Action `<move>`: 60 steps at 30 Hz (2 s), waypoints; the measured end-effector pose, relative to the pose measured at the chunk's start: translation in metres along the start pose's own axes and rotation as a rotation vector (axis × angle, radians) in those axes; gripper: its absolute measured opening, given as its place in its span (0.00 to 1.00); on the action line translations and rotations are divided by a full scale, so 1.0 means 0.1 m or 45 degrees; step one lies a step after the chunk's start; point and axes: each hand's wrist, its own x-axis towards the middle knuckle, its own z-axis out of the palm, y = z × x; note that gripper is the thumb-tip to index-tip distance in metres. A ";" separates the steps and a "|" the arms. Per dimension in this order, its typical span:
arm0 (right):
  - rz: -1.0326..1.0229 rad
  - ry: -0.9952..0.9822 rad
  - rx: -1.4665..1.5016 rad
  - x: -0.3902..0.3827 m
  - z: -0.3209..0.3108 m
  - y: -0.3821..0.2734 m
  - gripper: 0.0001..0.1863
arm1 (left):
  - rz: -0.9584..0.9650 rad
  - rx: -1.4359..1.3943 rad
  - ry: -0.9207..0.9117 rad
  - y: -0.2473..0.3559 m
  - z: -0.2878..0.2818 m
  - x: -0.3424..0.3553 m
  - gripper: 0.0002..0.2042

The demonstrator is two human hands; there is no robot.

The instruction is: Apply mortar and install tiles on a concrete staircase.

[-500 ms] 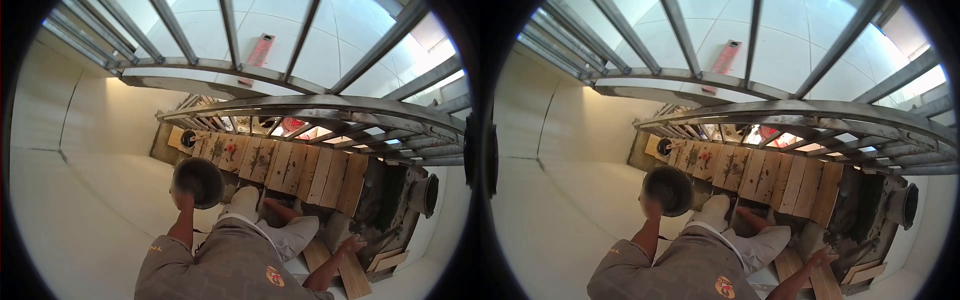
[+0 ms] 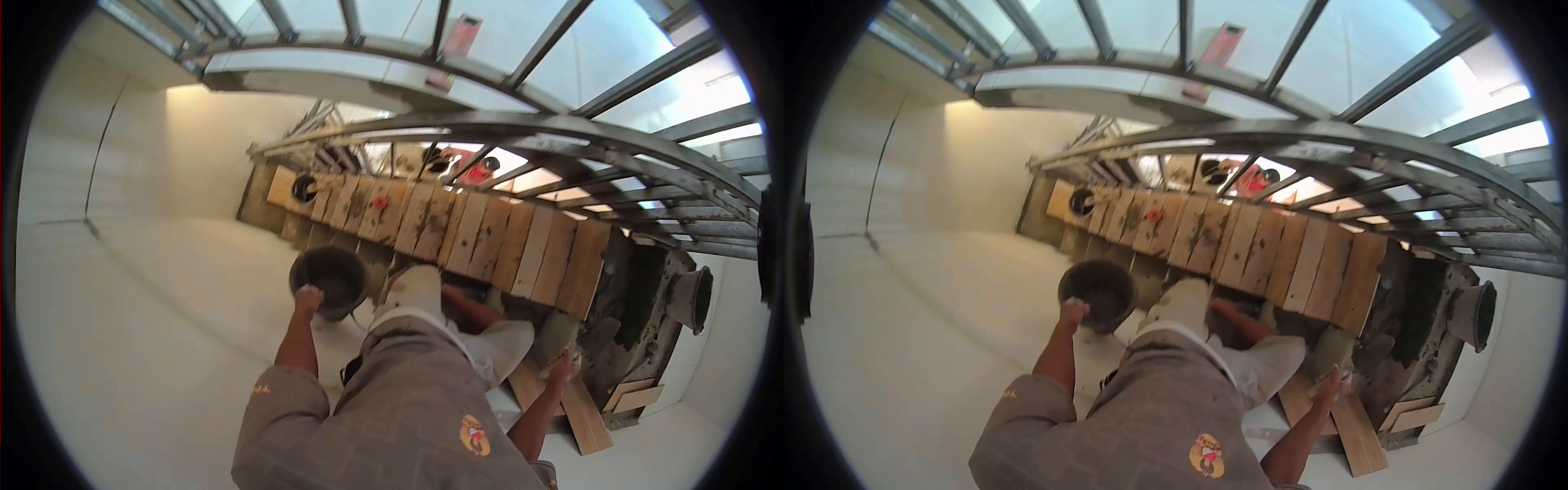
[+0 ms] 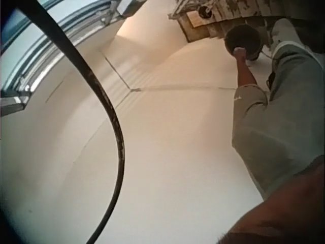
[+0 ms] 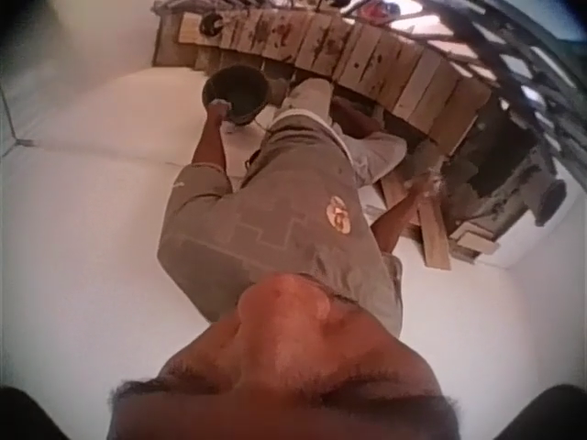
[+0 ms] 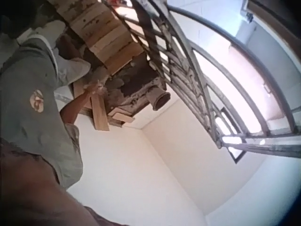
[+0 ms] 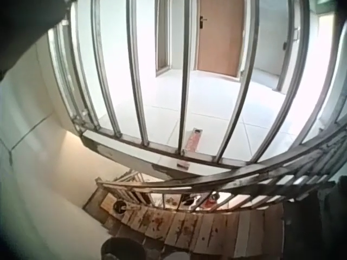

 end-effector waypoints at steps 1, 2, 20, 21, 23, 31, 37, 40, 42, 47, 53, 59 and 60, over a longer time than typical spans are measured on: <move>0.030 -0.043 0.049 -0.06 -0.02 0.03 0.06 | -0.357 -0.848 -0.083 0.14 -0.06 0.07 0.12; 0.066 -0.071 0.110 -0.13 -0.04 0.07 0.06 | -0.718 -1.677 -0.168 0.28 -0.16 0.15 0.15; 0.023 -0.122 -0.294 0.08 -0.23 -0.21 0.05 | -1.340 -1.995 -0.220 0.63 0.54 0.89 0.22; 0.016 -0.113 -0.304 0.09 -0.26 -0.25 0.05 | -1.432 -2.007 -0.337 0.65 0.62 0.94 0.25; -0.071 -0.180 -0.497 0.11 -0.32 -0.34 0.06 | -1.429 -2.000 -0.398 0.72 0.77 0.97 0.24; 0.094 -0.157 -0.696 0.12 -0.28 -0.40 0.05 | -1.697 -2.187 -0.378 0.87 1.36 1.01 0.25; 0.080 -0.195 -0.805 0.24 -0.52 -0.30 0.04 | -1.852 -2.270 -0.263 1.15 1.39 1.20 0.30; 0.111 -0.207 -0.785 0.23 -0.43 -0.37 0.03 | -1.795 -2.173 -0.071 1.15 1.60 1.17 0.30; 0.113 -0.211 -0.725 0.23 -0.44 -0.40 0.04 | -1.714 -2.017 -0.152 1.15 1.73 1.15 0.31; 0.056 -0.274 -0.808 0.32 -0.66 -0.22 0.03 | -1.874 -2.280 0.151 1.37 1.79 1.13 0.21; 0.302 -0.218 -0.848 -0.13 -0.48 -0.43 0.03 | -1.916 -2.632 0.122 1.39 1.49 1.22 0.22; 0.282 -0.255 -0.932 -0.12 -0.38 -0.49 0.03 | -1.794 -2.572 0.024 1.49 1.52 1.26 0.21; 0.218 -0.248 -0.979 -0.12 -0.33 -0.53 0.04 | -1.810 -2.651 -0.021 1.49 1.52 1.25 0.20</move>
